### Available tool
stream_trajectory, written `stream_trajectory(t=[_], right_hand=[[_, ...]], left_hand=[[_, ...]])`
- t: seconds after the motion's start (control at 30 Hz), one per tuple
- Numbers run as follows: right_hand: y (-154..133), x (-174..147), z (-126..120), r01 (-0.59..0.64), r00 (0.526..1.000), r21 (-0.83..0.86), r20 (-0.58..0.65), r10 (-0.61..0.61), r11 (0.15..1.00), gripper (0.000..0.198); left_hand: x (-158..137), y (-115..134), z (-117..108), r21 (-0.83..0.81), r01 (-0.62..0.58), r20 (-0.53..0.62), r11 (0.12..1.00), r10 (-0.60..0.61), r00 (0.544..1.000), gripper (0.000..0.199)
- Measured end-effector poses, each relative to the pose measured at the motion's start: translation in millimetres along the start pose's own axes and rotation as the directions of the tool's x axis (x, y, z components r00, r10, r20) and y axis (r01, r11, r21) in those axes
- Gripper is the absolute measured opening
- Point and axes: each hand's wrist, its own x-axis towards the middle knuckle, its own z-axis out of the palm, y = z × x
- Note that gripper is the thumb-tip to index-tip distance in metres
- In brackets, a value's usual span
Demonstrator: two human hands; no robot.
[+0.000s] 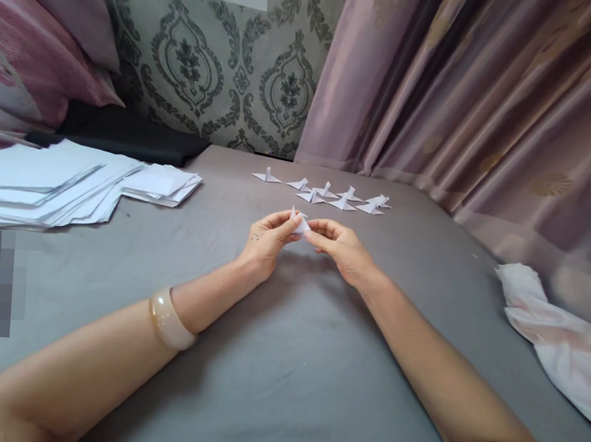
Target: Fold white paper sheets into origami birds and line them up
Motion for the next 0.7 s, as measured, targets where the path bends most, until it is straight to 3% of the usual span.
stream_trajectory(t=[0.17, 0.27, 0.37, 0.57, 0.7], right_hand=[[5.4, 2.8, 0.1, 0.073, 0.989, 0.002, -0.127, -0.072, 0.997, 0.028], [6.0, 4.4, -2.4, 0.113, 0.981, 0.0, -0.159, -0.112, 0.994, 0.027], [5.6, 4.3, -2.8, 0.12, 0.978, 0.001, -0.17, -0.118, 0.993, 0.026], [7.5, -0.3, 4.7, 0.084, 0.991, 0.039, -0.109, -0.079, 0.996, 0.024], [11.2, -0.1, 5.5, 0.098, 0.986, 0.029, -0.14, -0.093, 0.995, 0.022]], left_hand=[[-2.1, -0.8, -0.2, -0.006, -0.017, 0.063, 1.0, 0.017, 0.998, 0.033], [-2.8, -3.6, -2.2, 0.112, -0.041, 0.066, 0.993, 0.034, 0.997, 0.029], [-2.1, -5.3, -3.7, 0.163, -0.045, 0.062, 0.986, 0.035, 0.997, 0.023], [0.9, -3.4, -2.9, 0.053, -0.033, 0.056, 0.998, 0.03, 0.998, 0.022], [-0.5, -3.0, -3.2, 0.082, -0.03, 0.085, 0.996, 0.023, 0.996, 0.022]])
